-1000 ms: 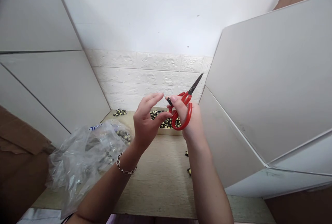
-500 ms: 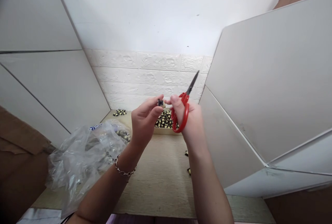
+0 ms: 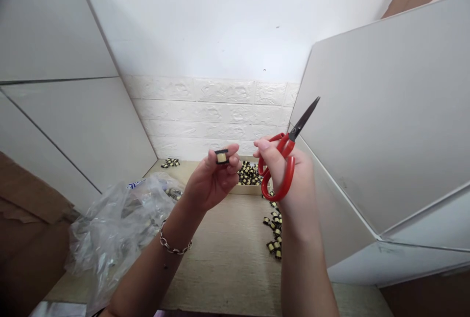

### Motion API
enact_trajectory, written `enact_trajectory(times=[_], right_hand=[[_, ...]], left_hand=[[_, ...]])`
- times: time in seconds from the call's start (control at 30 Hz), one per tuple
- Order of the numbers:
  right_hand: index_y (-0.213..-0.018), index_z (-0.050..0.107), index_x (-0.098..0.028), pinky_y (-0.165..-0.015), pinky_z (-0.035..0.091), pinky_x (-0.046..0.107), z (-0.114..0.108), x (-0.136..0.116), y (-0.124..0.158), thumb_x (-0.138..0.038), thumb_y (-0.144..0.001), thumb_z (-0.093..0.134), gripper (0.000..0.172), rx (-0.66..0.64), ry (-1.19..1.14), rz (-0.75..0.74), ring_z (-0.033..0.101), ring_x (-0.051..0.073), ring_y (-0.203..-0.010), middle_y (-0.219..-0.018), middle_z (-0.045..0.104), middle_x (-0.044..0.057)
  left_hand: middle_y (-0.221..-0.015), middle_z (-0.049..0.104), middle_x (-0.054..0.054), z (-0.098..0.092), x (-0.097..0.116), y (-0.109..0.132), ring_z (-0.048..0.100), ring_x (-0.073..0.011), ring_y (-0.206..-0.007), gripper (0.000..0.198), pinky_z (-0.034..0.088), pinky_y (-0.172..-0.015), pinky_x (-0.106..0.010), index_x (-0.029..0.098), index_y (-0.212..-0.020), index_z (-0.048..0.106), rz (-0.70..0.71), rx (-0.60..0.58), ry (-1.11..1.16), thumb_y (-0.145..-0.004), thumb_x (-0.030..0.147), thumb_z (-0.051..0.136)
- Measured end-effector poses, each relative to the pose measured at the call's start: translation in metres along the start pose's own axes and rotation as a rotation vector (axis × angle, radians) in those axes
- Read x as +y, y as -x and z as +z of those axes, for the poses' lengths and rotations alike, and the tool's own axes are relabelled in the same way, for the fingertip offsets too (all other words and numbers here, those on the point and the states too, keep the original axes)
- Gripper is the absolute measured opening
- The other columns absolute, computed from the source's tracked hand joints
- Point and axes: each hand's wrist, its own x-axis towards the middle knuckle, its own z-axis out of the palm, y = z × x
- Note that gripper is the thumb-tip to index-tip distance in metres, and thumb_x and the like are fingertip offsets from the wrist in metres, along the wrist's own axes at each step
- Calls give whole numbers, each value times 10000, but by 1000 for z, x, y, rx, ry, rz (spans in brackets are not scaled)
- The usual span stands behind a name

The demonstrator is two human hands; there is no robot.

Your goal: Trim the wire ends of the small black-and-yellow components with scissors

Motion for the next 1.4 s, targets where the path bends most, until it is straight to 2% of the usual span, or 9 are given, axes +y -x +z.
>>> enact_trajectory(times=[0.07,0.2,0.3,0.43,0.5,0.57,0.67,0.77,1.4], right_hand=[[-569,560,-169,-579,409,288,1,-2,1,-343,-722,587,233,21,-9,-46,542,160,-709,-745,579,30],[-619,567,-185,-571,393,285,1,-3,3,-318,-752,551,188,-64,56,34,537,147,-690,-717,573,12],[-553,540,-189,-573,406,294,0,5,1,-320,-722,570,216,-18,-12,-111,552,159,-705,-721,591,12],[-504,508,-185,-584,429,302,0,13,-1,-305,-697,581,239,-199,-6,-104,562,172,-725,-756,605,17],[-500,496,-188,-558,425,290,2,11,1,-302,-711,569,250,-266,4,-56,548,154,-685,-744,591,8],[-527,504,-195,-539,411,276,4,9,3,-285,-749,538,242,-239,39,-32,520,128,-649,-781,581,1],[-555,510,-200,-520,390,262,7,7,5,-245,-760,527,211,-249,74,-32,473,100,-586,-756,543,-6],[-550,490,-199,-505,364,257,7,8,4,-245,-761,529,219,-276,102,-37,444,98,-562,-651,472,-13],[-529,448,-197,-527,340,282,8,19,-5,-305,-727,538,243,-349,38,-35,415,118,-554,-560,438,-23]], left_hand=[[-729,580,-27,-1,-1,0,448,-32,-618,306,323,-436,-86,168,-904,675,-10,-19,-16,-696,391,642],[-736,582,-34,-1,-1,0,445,-34,-614,301,315,-432,-95,182,-898,684,-5,-42,-58,-691,397,645],[-729,585,-35,-2,-1,-1,433,-38,-596,294,304,-421,-114,202,-888,690,16,-39,-106,-684,409,647],[-732,616,-22,-3,-1,-3,422,-26,-552,279,309,-423,-131,216,-880,693,65,-8,-208,-672,399,659],[-800,650,-19,-4,-1,-3,477,-35,-590,266,371,-487,-148,238,-886,691,85,12,-281,-666,386,668],[-931,660,-24,-5,-1,-3,554,-78,-742,264,441,-635,-188,257,-913,683,116,20,-366,-674,367,665],[-1079,622,-38,-6,0,-3,544,-153,-995,294,436,-835,-261,251,-984,658,169,18,-495,-702,330,647],[-1123,603,-45,-10,0,-4,505,-187,-1088,310,418,-893,-295,245,-1028,638,205,4,-564,-725,311,627],[-979,610,-31,-17,5,-5,533,-145,-942,312,457,-805,-260,295,-1019,633,405,25,-862,-717,217,633]])
